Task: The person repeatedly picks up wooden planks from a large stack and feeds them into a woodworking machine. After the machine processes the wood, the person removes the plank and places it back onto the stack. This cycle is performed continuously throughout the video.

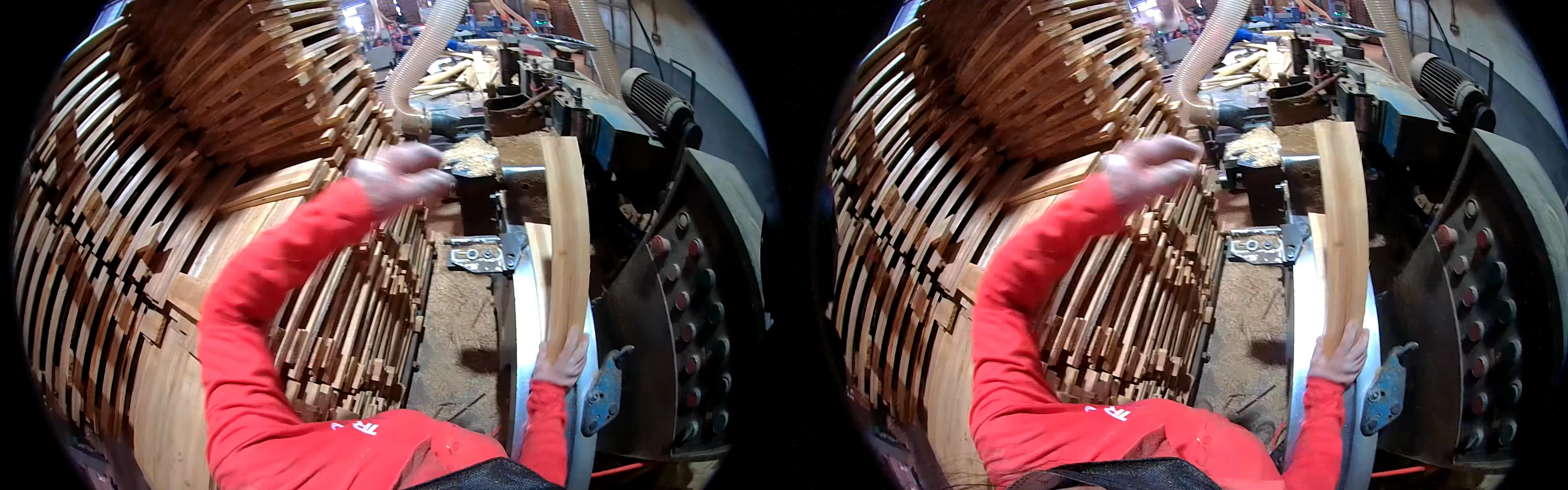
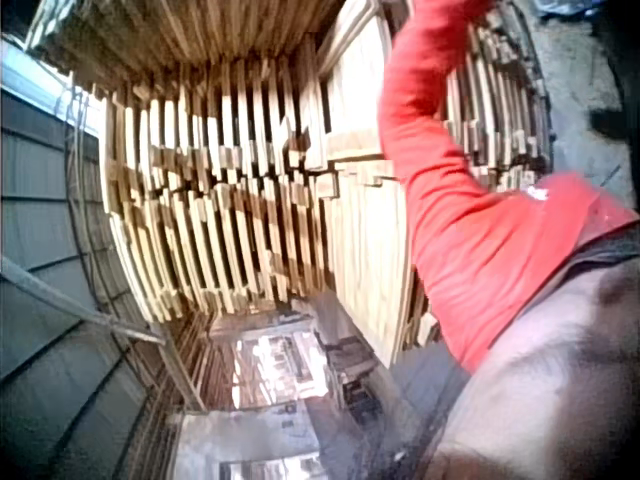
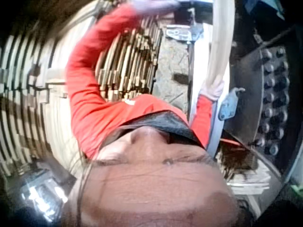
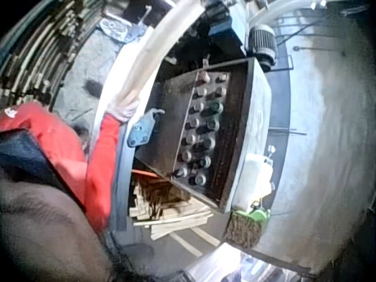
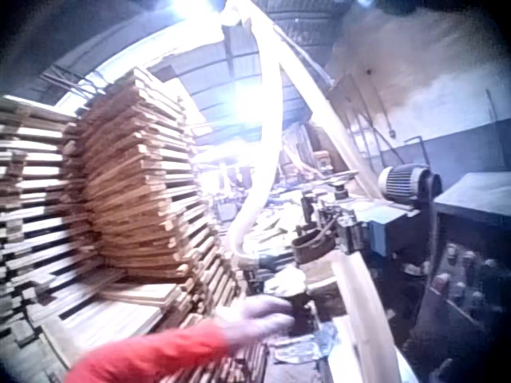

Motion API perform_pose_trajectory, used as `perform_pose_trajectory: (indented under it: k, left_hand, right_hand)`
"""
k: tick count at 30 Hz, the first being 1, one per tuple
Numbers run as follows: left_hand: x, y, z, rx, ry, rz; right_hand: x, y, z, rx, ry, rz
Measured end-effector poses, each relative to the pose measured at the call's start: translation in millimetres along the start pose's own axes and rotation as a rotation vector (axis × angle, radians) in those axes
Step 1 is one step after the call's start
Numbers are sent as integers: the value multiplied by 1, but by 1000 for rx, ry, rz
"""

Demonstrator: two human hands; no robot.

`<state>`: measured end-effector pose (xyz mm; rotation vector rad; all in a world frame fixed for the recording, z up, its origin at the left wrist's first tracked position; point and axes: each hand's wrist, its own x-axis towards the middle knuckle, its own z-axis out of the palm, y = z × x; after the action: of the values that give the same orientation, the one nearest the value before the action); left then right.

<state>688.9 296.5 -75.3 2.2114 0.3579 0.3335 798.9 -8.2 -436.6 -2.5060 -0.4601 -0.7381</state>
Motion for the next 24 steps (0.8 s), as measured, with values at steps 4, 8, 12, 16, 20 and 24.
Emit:
perform_pose_trajectory:
  k: [4,8,12,16,20,24]
  left_hand:
    - [-57,-73,-180,904,432,-277]
    - [-163,-192,-311,1395,604,-857]
    - [-254,-302,-370,1461,483,-928]
    - [-222,-331,-380,1338,532,-1211]
    - [-245,-352,-411,1357,528,-1065]
    - [-260,-306,-360,1413,495,-597]
  right_hand:
    - [37,-18,53,3,8,-17]
    - [33,-49,43,18,-205,103]
    - [-58,-17,-44,-50,-224,-19]
    - [-158,13,-171,-153,-482,126]
    - [-185,41,-182,-176,-376,92]
    - [-93,32,-96,198,-71,34]
